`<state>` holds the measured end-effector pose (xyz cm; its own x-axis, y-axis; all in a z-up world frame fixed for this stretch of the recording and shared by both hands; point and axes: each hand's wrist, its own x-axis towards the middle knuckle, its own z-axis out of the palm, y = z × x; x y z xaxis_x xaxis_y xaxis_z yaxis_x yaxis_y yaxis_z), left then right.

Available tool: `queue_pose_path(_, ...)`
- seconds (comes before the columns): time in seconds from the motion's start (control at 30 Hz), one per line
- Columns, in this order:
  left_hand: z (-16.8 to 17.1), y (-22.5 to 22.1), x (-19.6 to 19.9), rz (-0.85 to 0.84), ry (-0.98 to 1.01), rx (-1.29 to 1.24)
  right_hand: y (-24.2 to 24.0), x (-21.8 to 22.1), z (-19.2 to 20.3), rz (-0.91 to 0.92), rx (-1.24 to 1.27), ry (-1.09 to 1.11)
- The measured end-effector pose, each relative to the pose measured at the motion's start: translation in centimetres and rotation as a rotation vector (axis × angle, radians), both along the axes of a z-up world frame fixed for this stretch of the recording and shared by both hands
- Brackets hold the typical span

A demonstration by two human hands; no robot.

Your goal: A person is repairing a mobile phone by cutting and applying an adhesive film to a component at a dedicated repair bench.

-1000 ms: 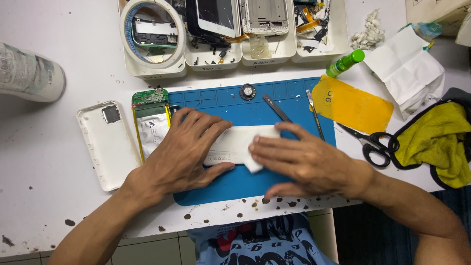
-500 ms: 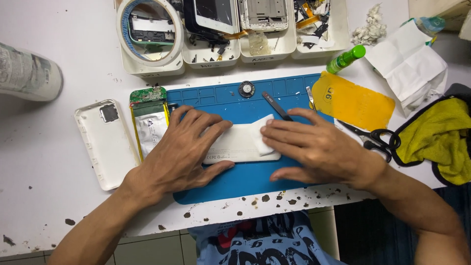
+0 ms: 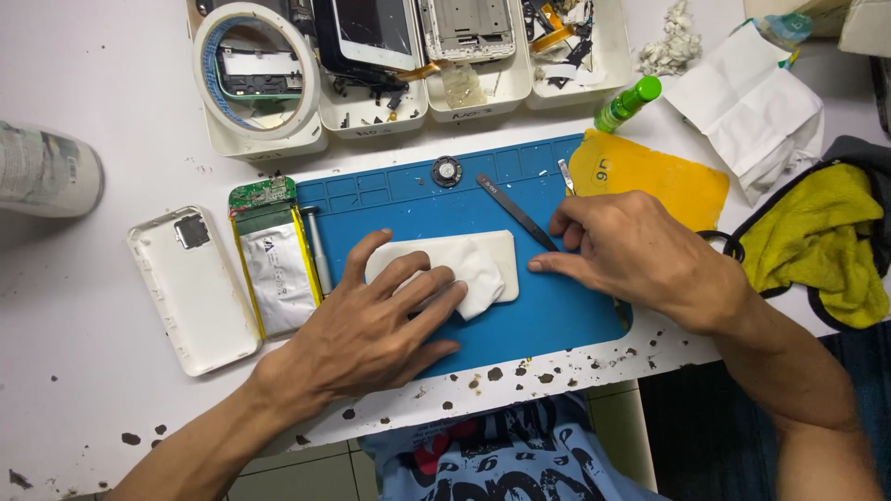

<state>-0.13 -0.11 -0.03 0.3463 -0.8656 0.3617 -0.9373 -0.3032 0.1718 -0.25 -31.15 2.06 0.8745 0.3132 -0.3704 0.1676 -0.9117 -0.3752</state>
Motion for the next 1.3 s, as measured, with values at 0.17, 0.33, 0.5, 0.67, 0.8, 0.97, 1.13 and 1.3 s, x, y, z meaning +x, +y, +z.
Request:
queue_pose_path(0.17, -0.1, -0.1, 0.0, -0.015, 0.016, 0.027, 0.4, 0.5, 0.3, -0.076, 0.091, 0.107)
queue_pose_path(0.33, 0.1, -0.6, -0.4, -0.028, 0.005, 0.015, -1.0, 0.7, 1.8, -0.094, 0.44, 0.034)
queue_pose_path(0.5, -0.5, -1.1, -1.0, -0.031, 0.016, 0.033, -0.4, -0.3, 2.1, -0.055, 0.818, -0.017)
queue_pose_path(0.67, -0.3, -1.3, -1.0, -0.048, 0.023, 0.019, 0.7, 0.3, 1.7, 0.067, 0.885, 0.05)
queue_pose_path(0.8, -0.4, -1.3, -0.9, -0.056, 0.011, 0.014, 0.9, 0.9, 0.4, 0.265, 0.909, -0.165)
queue_pose_path(0.97, -0.6, -1.2, -0.9, -0.067, 0.007, 0.019, 1.3, 0.3, -0.6, 0.341, 0.817, -0.311)
queue_pose_path(1.13, -0.6, -1.2, -0.7, -0.077, 0.03, -0.002, 1.4, 0.1, -1.9, 0.268, 0.83, -0.341)
queue_pose_path(1.3, -0.5, -1.2, -0.6, -0.096, 0.047, -0.023, 1.5, 0.5, -0.9, 0.39, 0.821, -0.361)
